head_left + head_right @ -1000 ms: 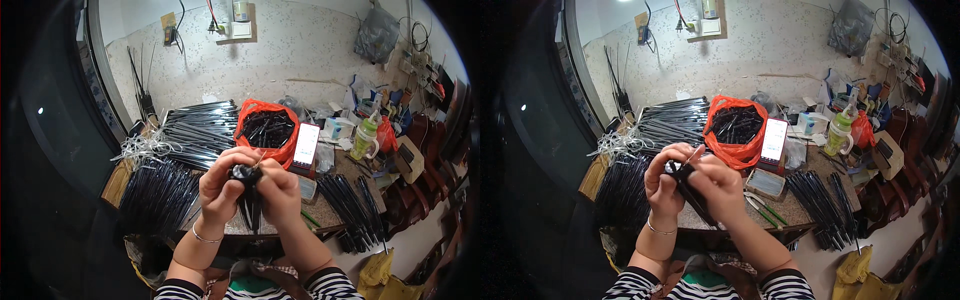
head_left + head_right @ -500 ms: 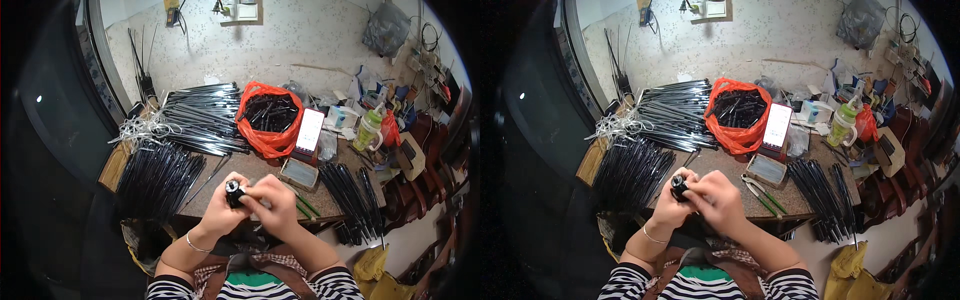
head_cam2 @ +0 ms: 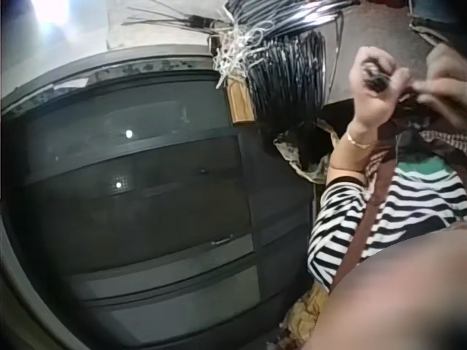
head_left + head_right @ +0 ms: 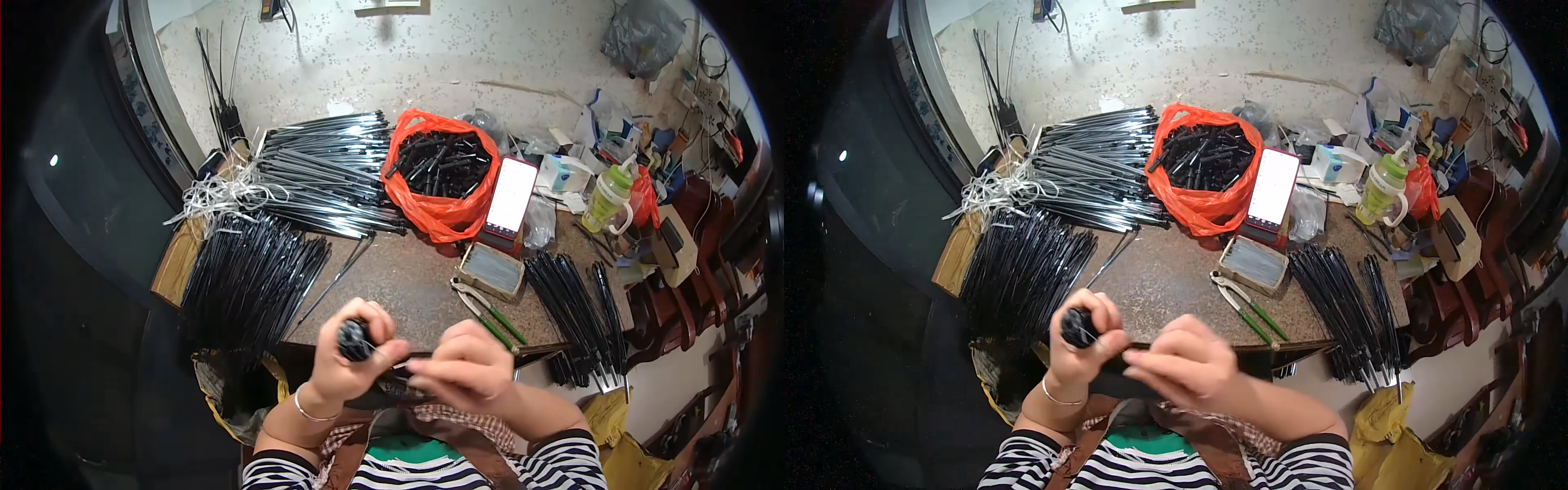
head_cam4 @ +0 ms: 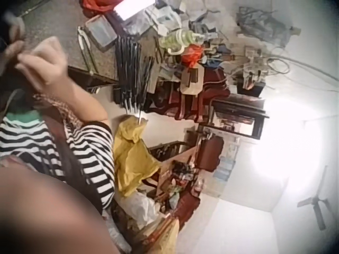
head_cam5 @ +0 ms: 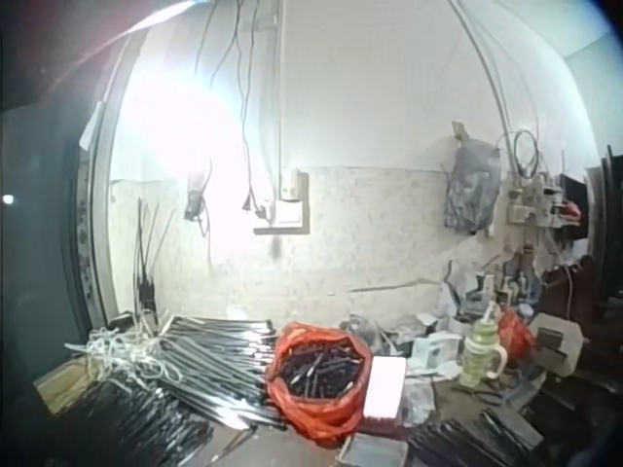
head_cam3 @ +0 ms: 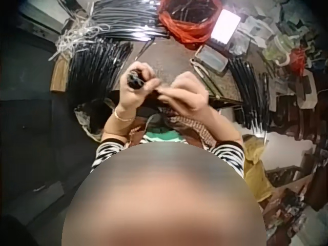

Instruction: Group multiple umbrella wires together and crimp a metal connector onto the ends using pliers.

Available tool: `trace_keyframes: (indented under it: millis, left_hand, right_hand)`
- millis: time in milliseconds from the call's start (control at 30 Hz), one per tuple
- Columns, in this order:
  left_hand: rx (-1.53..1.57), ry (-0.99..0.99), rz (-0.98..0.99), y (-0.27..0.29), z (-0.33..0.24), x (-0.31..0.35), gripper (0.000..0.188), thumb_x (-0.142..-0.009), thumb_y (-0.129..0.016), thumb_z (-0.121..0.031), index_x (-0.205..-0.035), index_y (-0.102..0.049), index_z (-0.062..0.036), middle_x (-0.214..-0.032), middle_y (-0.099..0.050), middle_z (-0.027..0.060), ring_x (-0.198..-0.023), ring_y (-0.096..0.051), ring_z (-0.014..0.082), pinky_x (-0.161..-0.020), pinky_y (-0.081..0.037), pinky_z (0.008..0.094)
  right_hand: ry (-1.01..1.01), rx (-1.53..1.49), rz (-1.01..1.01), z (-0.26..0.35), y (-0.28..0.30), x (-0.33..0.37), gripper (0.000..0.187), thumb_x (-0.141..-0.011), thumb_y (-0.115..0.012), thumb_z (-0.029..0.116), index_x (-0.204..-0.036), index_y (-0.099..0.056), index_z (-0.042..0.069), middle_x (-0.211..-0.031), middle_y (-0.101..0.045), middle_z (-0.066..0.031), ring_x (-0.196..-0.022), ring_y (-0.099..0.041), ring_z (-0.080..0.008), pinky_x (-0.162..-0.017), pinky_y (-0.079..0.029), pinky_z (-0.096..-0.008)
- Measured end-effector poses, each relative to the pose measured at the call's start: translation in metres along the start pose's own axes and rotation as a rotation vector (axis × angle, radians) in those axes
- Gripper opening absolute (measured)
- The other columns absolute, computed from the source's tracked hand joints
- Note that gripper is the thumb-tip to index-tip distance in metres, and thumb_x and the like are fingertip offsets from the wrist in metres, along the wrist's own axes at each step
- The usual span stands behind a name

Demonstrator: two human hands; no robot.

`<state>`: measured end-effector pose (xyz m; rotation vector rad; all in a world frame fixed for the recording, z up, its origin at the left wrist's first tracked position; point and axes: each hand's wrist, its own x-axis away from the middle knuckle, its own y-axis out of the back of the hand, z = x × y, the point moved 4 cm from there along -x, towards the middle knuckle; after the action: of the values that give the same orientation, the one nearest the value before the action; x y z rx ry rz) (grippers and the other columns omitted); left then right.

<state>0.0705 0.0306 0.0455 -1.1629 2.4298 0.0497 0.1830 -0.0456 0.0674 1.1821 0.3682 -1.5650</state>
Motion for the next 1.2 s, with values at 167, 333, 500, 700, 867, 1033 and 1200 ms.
trace_keyframes:
  millis: [167, 333, 500, 700, 867, 1033, 1200]
  left_hand:
    - [0.126, 0.056, 0.045, 0.008, 0.008, -0.01, 0.022, -0.061, -0.058, 0.007, -0.064, -0.039, -0.0046, -0.06, -0.043, 0.0028, -0.054, -0.04, 0.0077, -0.051, -0.034, 0.019]
    - [0.097, 0.166, 0.129, 0.0, 0.022, -0.013, 0.025, -0.059, -0.059, 0.008, -0.063, -0.038, -0.0052, -0.059, -0.044, 0.0033, -0.053, -0.04, 0.0086, -0.05, -0.034, 0.0197]
    - [0.096, 0.211, 0.149, -0.001, 0.031, -0.024, 0.025, -0.059, -0.059, 0.007, -0.062, -0.038, -0.0053, -0.058, -0.044, 0.0031, -0.054, -0.04, 0.0087, -0.05, -0.034, 0.0198]
    - [0.128, 0.278, 0.066, 0.011, 0.043, -0.023, 0.025, -0.059, -0.062, 0.003, -0.063, -0.039, -0.005, -0.059, -0.046, 0.0027, -0.054, -0.043, 0.0082, -0.051, -0.036, 0.0191]
    - [0.021, 0.281, 0.161, 0.006, 0.04, -0.008, 0.023, -0.06, -0.061, 0.003, -0.064, -0.04, -0.0048, -0.06, -0.046, 0.0011, -0.055, -0.042, 0.006, -0.051, -0.035, 0.0181]
    - [-0.088, 0.208, 0.163, 0.013, 0.033, 0.009, 0.022, -0.061, -0.061, 0.001, -0.065, -0.041, -0.0054, -0.061, -0.045, -0.0014, -0.054, -0.039, 0.0034, -0.049, -0.032, 0.0167]
    - [-0.275, 0.067, -0.027, 0.033, 0.013, 0.015, 0.019, -0.062, -0.058, 0.0, -0.065, -0.04, -0.0053, -0.058, -0.04, -0.0021, -0.052, -0.035, 0.0037, -0.047, -0.031, 0.0171]
  right_hand:
    - [-0.199, 0.89, -0.031, -0.125, 0.071, 0.009, 0.03, -0.062, -0.057, 0.009, -0.092, -0.052, 0.006, -0.096, -0.043, -0.0115, -0.089, -0.039, -0.0275, -0.075, -0.033, -0.0351]
    - [-0.147, 1.213, 0.214, -0.177, 0.103, 0.028, 0.044, -0.065, -0.056, 0.019, -0.106, -0.043, 0.011, -0.119, -0.025, -0.0113, -0.11, -0.021, -0.0302, -0.088, -0.021, -0.0403]
    - [-0.325, 1.265, -0.13, -0.17, 0.124, 0.022, 0.051, -0.066, -0.054, 0.017, -0.111, -0.033, 0.006, -0.117, -0.027, -0.0134, -0.107, -0.024, -0.0326, -0.087, -0.022, -0.0398]
    - [-0.616, 0.851, 0.487, -0.11, 0.051, 0.091, 0.057, -0.051, -0.066, 0.031, -0.096, -0.045, 0.003, -0.1, -0.044, -0.0151, -0.095, -0.039, -0.0295, -0.076, -0.035, -0.0347]
    - [-0.835, 0.913, 0.639, -0.085, 0.02, 0.139, 0.044, -0.055, -0.061, 0.014, -0.095, -0.043, 0.003, -0.103, -0.034, -0.0164, -0.094, -0.036, -0.031, -0.071, -0.037, -0.0353]
    - [-1.355, -0.622, -0.068, -0.065, -0.007, 0.131, 0.03, -0.059, -0.051, 0.001, -0.088, -0.045, 0.002, -0.094, -0.038, -0.0109, -0.083, -0.042, -0.0223, -0.066, -0.039, -0.033]
    - [-0.445, 0.22, 0.262, 0.014, 0.006, 0.066, 0.016, -0.049, -0.062, 0.009, -0.059, -0.05, 0.005, -0.087, -0.043, -0.0083, -0.088, -0.038, -0.0262, -0.077, -0.029, -0.037]
